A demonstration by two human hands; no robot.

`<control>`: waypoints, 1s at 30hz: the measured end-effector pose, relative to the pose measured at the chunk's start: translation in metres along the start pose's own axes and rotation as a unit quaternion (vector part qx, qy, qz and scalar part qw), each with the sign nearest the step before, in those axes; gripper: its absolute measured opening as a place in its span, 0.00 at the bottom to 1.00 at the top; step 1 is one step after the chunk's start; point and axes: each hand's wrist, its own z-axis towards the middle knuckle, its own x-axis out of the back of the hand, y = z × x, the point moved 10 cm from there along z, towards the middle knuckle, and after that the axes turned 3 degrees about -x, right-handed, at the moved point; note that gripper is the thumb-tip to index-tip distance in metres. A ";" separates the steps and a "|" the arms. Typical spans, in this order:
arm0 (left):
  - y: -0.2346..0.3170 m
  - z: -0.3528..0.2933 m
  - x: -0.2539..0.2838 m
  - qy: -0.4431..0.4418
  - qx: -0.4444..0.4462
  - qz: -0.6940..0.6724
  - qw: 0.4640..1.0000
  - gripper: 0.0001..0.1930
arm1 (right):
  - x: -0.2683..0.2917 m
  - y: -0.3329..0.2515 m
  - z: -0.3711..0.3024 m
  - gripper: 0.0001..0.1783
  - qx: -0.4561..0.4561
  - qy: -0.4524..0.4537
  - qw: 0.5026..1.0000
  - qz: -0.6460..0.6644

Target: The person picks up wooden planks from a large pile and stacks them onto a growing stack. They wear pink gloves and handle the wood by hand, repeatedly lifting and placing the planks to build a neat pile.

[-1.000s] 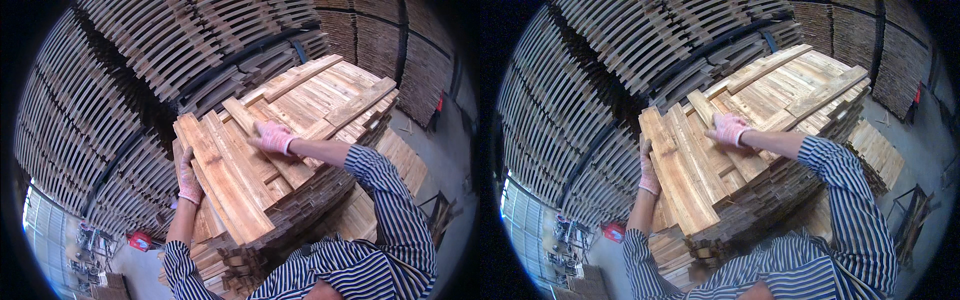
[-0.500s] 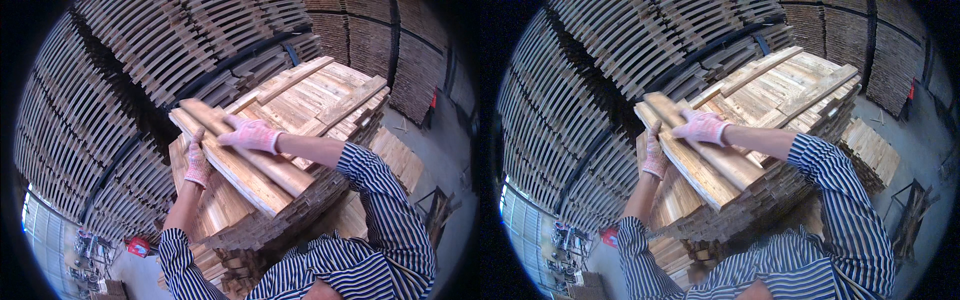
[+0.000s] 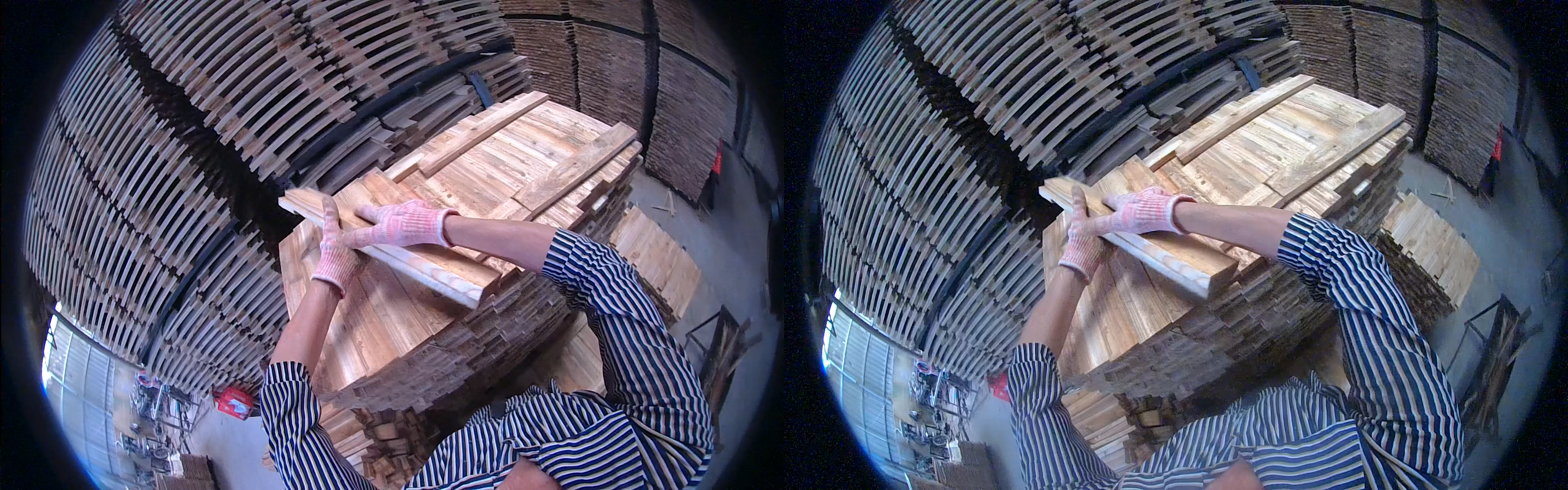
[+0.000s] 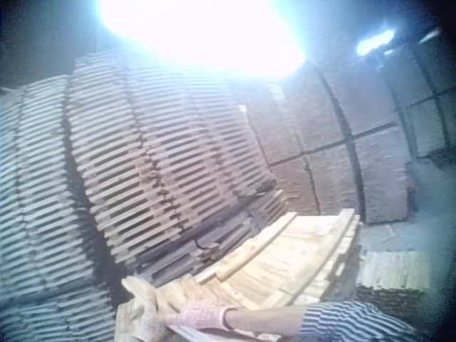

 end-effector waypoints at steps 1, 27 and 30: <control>-0.001 0.003 0.002 0.045 0.004 0.019 0.999 0.54 | 0.003 -0.002 -0.004 0.49 0.000 -0.020 0.999 0.030; 0.065 -0.007 0.056 0.122 -0.178 0.533 0.818 0.46 | 0.094 0.133 -0.027 0.36 -0.158 0.059 0.980 -0.105; 0.060 -0.061 0.189 0.287 0.003 0.533 0.796 0.47 | 0.060 0.161 -0.032 0.33 -0.145 0.004 0.978 -0.153</control>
